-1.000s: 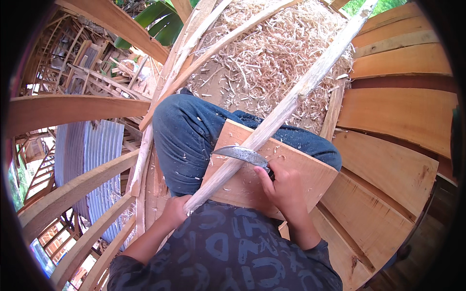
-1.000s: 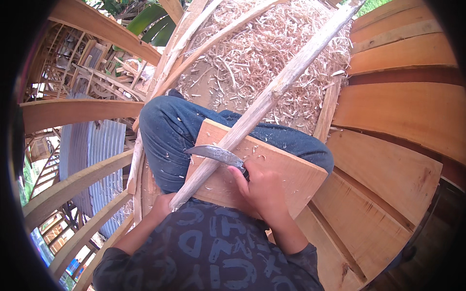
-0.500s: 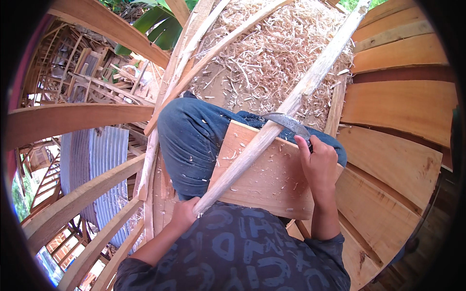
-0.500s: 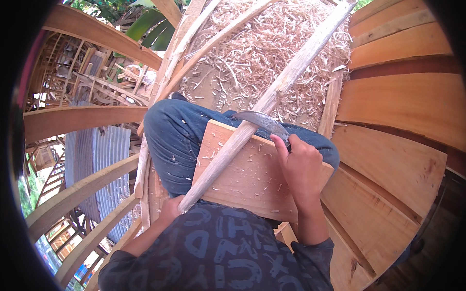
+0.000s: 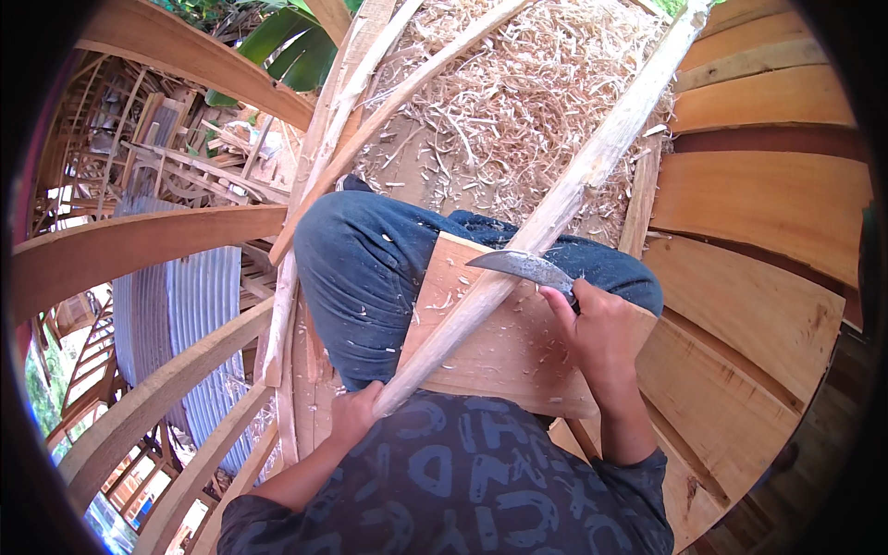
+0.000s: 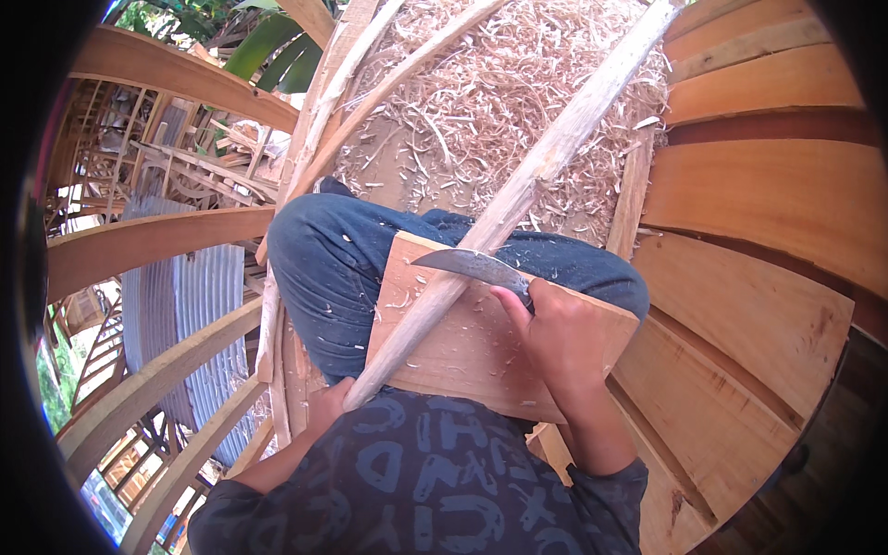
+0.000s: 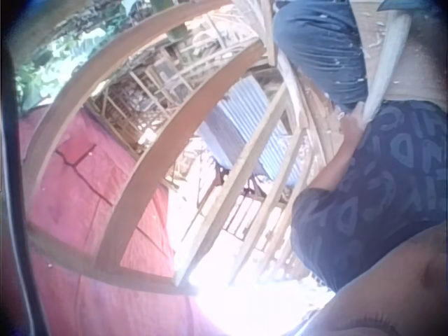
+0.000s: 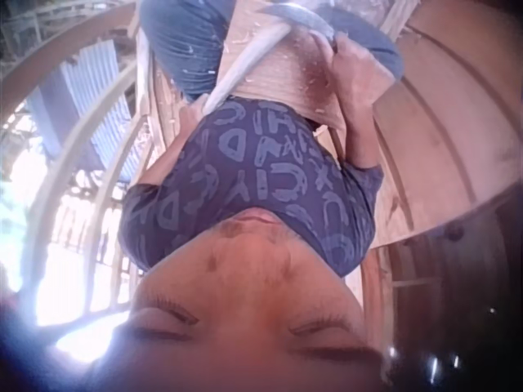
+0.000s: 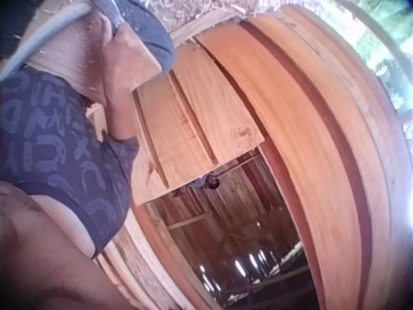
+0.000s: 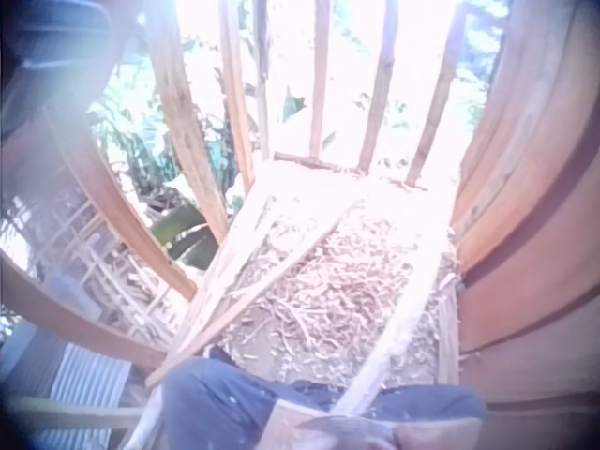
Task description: The person sits cross-legged and uses a curved blade to shave thin strips from a long wooden stick held between their legs. Wood shavings accumulate on the platform as the person repeatedly scrapes the stick's surface.
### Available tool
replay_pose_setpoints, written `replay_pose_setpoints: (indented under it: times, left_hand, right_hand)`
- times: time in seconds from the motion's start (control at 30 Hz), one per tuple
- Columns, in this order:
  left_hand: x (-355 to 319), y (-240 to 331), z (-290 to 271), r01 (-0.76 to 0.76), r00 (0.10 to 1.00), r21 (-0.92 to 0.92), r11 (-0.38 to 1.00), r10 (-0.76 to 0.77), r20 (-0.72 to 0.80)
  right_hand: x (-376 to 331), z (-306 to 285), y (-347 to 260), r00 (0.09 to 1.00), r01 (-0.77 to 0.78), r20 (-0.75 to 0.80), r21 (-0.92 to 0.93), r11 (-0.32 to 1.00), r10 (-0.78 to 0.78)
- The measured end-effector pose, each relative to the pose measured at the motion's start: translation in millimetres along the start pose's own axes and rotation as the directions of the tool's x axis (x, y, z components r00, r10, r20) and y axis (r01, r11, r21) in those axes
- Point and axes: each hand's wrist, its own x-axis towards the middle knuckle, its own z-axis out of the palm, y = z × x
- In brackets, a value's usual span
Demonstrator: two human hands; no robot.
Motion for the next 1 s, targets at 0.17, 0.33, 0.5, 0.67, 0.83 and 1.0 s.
replay_pose_setpoints:
  times: [0.17,0.33,0.5,0.67,0.83,1.0]
  left_hand:
    - [0,-2,2,-0.019,1.0,0.01,1.0,0.019,-0.021]
    - [-1,-3,2,-0.029,0.999,0.025,0.999,0.029,-0.02]
    - [0,-5,6,-0.04,0.998,-0.01,0.999,0.04,-0.049]
    - [-1,-7,8,-0.025,0.999,0.002,1.0,0.025,-0.033]
    - [-1,-11,10,-0.029,0.999,0.021,0.999,0.03,-0.026]
    - [-3,-14,12,-0.039,0.998,0.054,0.998,0.041,-0.04]
  right_hand:
    - [5,-5,1,1.0,0.018,-0.02,-0.055,0.998,-0.019]
    - [11,-7,9,0.996,-0.001,-0.093,-0.105,0.994,-0.009]
    - [22,-17,22,0.985,-0.09,-0.161,-0.125,0.988,0.07]
    - [18,-19,16,0.991,-0.102,-0.102,-0.123,0.987,0.089]
    - [8,-8,-5,0.997,0.048,-0.049,-0.079,0.996,-0.052]
    - [23,-16,8,0.995,-0.079,-0.068,-0.112,0.99,0.072]
